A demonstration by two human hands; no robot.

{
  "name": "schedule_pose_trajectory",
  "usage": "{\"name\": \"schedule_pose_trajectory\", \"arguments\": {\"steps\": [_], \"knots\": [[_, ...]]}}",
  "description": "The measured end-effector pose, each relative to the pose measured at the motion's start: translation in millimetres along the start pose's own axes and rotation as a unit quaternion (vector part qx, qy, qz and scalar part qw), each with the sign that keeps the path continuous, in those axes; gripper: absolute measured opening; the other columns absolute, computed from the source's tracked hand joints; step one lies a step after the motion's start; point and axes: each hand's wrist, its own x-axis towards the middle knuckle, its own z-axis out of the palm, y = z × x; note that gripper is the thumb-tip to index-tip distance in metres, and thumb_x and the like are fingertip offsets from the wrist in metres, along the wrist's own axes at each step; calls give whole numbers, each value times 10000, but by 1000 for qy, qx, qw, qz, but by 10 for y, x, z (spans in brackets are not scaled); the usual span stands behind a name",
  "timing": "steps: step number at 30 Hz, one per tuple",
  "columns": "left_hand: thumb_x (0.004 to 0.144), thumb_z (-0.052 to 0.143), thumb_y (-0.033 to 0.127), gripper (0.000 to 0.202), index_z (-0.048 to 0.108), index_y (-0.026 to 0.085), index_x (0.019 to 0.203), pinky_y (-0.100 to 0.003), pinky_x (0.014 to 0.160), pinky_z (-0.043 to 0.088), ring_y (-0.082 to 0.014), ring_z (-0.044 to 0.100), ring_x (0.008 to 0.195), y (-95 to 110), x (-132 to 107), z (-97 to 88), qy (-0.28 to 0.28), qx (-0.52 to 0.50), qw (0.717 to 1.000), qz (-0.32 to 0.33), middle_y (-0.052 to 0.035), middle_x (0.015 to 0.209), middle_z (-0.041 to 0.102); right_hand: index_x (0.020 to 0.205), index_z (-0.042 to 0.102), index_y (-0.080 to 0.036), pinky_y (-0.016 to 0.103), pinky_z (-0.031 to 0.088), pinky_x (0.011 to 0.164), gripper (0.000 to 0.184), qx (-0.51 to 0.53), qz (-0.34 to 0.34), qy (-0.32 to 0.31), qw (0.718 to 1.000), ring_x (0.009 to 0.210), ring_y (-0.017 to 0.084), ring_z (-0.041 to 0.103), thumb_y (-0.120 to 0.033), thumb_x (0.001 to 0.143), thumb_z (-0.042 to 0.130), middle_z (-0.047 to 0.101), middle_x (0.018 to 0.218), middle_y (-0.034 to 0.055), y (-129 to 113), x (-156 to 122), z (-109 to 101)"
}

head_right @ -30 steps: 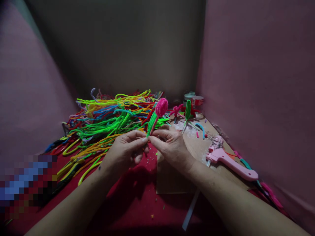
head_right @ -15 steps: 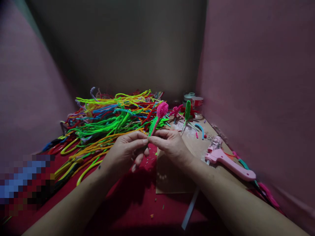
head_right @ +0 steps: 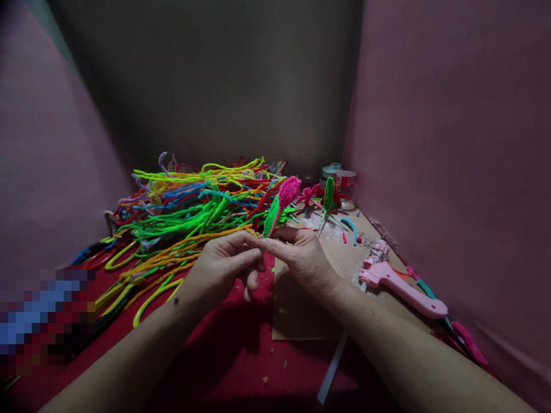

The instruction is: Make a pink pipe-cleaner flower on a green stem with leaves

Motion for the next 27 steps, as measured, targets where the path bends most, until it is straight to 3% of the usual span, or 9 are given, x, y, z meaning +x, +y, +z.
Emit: {"name": "schedule_pose_trajectory", "arguments": {"steps": [6,9,13,16,20,27], "knots": [[762,541,195,75,596,151,738,-160,330,364,-62,462,332,-51,-18,62,89,116,988,56,56,454,496,707,713,-199,269,459,695,67,22,-1,9,1000,717,131,577,-262,713,691,672,717,-6,24,1,16],[770,543,219,87,599,159,741,-163,313,347,-55,435,322,-64,-16,60,109,104,986,72,61,468,483,747,724,-209,301,470,742,77,22,-7,7,1000,739,144,592,-268,702,703,684,735,1,29,5,3],[754,593,254,103,610,153,768,-162,282,333,-58,441,311,-23,-6,6,99,44,992,63,47,491,533,840,731,-243,357,451,867,144,1,-27,-23,999,875,174,616,-263,700,710,709,868,21,-2,13,-24],[740,622,245,109,616,139,765,-152,284,338,-55,450,313,9,-2,-25,82,19,995,52,42,482,545,889,727,-264,362,453,877,184,-4,-44,-38,998,887,174,621,-246,708,705,713,882,15,-19,18,-42],[726,636,230,100,617,141,767,-160,288,366,-55,465,323,7,-1,-29,72,1,996,56,33,528,578,847,733,-269,340,468,834,166,22,-53,-23,998,827,157,622,-200,701,695,714,831,-5,-24,21,-40],[698,657,234,131,610,135,769,-150,303,357,-47,471,325,4,9,-49,60,-20,998,27,21,554,604,753,722,-224,267,473,640,108,68,-5,10,998,623,106,553,-194,650,716,622,600,-42,-43,35,7]]}}
